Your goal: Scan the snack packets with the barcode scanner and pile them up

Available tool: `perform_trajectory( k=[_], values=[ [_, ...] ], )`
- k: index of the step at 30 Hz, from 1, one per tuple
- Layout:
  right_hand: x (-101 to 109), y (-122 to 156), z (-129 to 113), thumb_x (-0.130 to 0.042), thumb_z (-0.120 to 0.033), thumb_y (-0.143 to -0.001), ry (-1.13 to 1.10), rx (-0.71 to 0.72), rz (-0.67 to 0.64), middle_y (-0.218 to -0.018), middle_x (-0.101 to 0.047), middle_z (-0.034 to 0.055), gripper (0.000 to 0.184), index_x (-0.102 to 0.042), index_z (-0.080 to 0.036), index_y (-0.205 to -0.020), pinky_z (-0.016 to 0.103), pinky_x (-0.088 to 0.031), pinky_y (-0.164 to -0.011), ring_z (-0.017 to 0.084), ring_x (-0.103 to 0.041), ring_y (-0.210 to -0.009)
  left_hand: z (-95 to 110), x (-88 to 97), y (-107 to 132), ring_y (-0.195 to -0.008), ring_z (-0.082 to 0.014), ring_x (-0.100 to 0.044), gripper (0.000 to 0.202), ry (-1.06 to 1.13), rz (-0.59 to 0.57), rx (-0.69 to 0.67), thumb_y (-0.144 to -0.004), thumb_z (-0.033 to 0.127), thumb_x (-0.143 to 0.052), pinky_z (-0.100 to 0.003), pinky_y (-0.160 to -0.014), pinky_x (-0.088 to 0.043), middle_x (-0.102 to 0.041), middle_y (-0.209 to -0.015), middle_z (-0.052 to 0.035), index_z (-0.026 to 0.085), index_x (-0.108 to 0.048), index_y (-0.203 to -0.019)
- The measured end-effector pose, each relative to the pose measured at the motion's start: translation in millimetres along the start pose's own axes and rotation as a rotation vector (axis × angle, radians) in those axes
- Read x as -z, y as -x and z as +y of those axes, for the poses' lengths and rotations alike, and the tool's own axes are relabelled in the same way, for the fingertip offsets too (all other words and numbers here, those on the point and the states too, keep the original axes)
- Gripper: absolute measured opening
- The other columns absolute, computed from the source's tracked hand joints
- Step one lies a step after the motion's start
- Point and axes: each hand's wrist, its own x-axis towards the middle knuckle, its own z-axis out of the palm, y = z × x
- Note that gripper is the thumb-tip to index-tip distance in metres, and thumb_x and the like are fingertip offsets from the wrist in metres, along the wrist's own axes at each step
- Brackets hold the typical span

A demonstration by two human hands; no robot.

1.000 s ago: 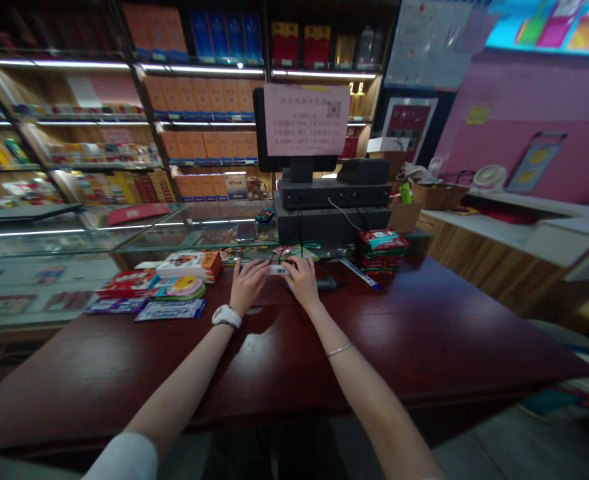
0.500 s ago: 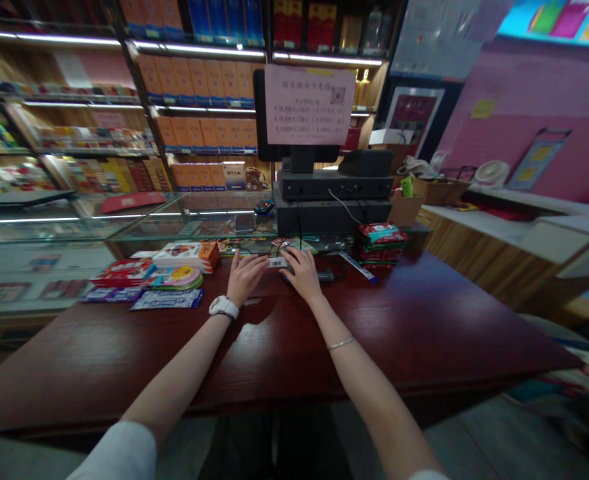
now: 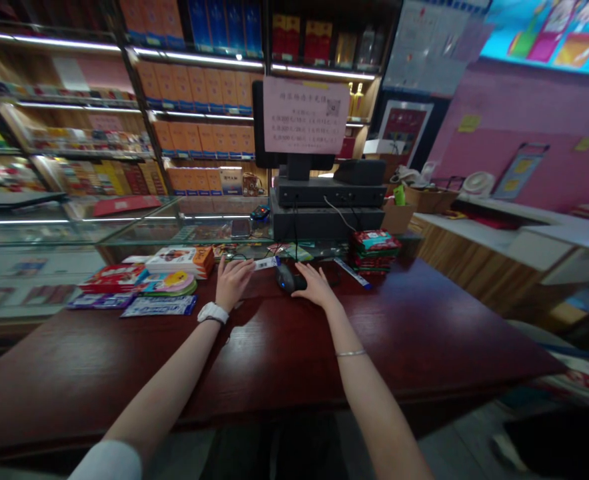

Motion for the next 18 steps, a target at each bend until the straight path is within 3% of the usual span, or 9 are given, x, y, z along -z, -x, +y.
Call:
perform_trajectory(
  k=[9, 18],
  values=[
    [-13.3, -2.6, -6.3, -0.073, -0.039, -0.078, 0.034, 0.064, -0.003, -0.144, -0.054, 0.0101, 0.072, -0.044, -0.028, -0.144, 0.060, -0.025, -0.114, 0.029, -0.047, -0.135, -0.4, -1.3, 0.6, -0.107, -0.0222, -0.064, 0.023, 0.003, 0.000, 0.011, -0.094, 0.027, -0.054, -0.059, -0.121, -0.019, -0.073, -0.116, -0.0007, 0.031, -0.069, -0.112],
    [-10.6, -0.3, -9.1, -0.072, -0.042, -0.078, 0.106, 0.100, 0.037, -0.139, -0.058, 0.0114, 0.073, -0.045, -0.022, -0.144, 0.050, -0.039, -0.106, 0.030, -0.056, -0.124, -0.3, -4.1, -0.6, -0.107, -0.0230, -0.064, 0.022, 0.018, -0.033, 0.072, -0.093, 0.028, -0.056, -0.058, -0.121, -0.020, -0.073, -0.117, -0.0010, 0.031, -0.070, -0.109]
  ],
)
